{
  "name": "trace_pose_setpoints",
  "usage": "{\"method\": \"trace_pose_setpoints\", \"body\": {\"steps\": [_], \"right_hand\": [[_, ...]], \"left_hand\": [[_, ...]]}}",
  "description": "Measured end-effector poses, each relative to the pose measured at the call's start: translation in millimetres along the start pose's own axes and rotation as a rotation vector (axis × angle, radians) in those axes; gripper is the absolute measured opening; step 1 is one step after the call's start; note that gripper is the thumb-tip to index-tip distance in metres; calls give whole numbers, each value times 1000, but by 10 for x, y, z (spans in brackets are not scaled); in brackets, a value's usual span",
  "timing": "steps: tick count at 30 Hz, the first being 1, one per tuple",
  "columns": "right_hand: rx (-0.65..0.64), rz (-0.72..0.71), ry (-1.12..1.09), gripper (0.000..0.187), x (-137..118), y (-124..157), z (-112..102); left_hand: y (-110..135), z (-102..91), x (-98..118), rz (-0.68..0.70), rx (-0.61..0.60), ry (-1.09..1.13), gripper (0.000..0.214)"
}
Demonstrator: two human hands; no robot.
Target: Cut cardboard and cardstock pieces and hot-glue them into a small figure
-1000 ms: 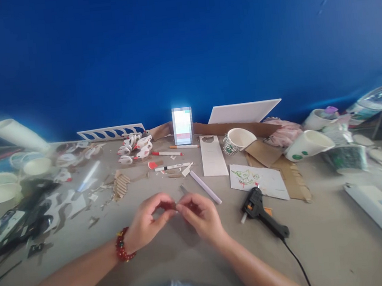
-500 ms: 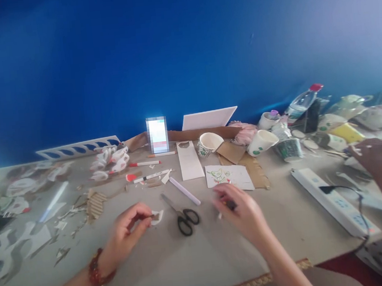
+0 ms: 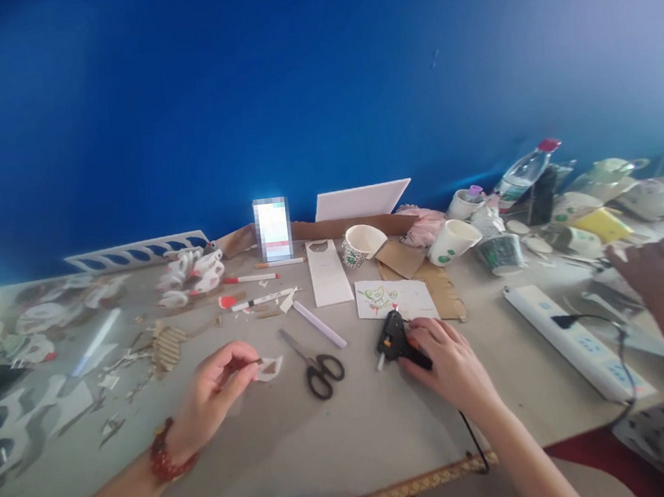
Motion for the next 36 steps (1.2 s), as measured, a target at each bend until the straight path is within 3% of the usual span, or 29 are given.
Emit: {"method": "trace_pose_setpoints", "body": {"steps": [5, 9, 11, 14, 16, 18, 22, 24, 26, 30, 36], "right_hand": [[3, 45, -110, 28, 149, 33, 42], [37, 91, -348, 33, 336, 21, 27], [78, 179, -540, 40, 432, 21, -4], [185, 436, -853, 46, 454, 39, -82], [254, 589, -1114, 39, 305, 27, -145], [276, 578, -1429, 38, 3, -51, -213], [-216, 366, -1759, 40, -873, -320, -211], [-405, 287, -1772, 34, -1264, -434, -141], [-513, 264, -1676, 30, -1552, -522, -33], [-510, 276, -1499, 39, -1829, -623, 126], [-462, 337, -1366, 48, -1846, -597, 194]], "left_hand": [[-10, -4, -52, -24, -2, 20, 13], [0, 10, -68, -65, -26, 76, 13], [8, 1, -75, -120, -29, 115, 12], [16, -29, -105, -211, -16, 199, 13], [12, -55, -138, -257, 6, 297, 15], [4, -85, -174, -283, 39, 417, 17], [18, -146, -233, -328, 115, 617, 20], [39, -170, -245, -332, 144, 672, 20], [57, -193, -246, -316, 164, 699, 20], [56, -237, -239, -279, 184, 699, 19], [34, -221, -244, -296, 155, 700, 20]]}}
Point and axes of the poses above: each hand's wrist, its own y-axis away from the middle knuckle, its own z-axis out of the palm, x = y × z, the point moved 3 cm from there along -y, towards the middle knuckle, and after that the axes turned 3 degrees about z, right-handed, at the moved point
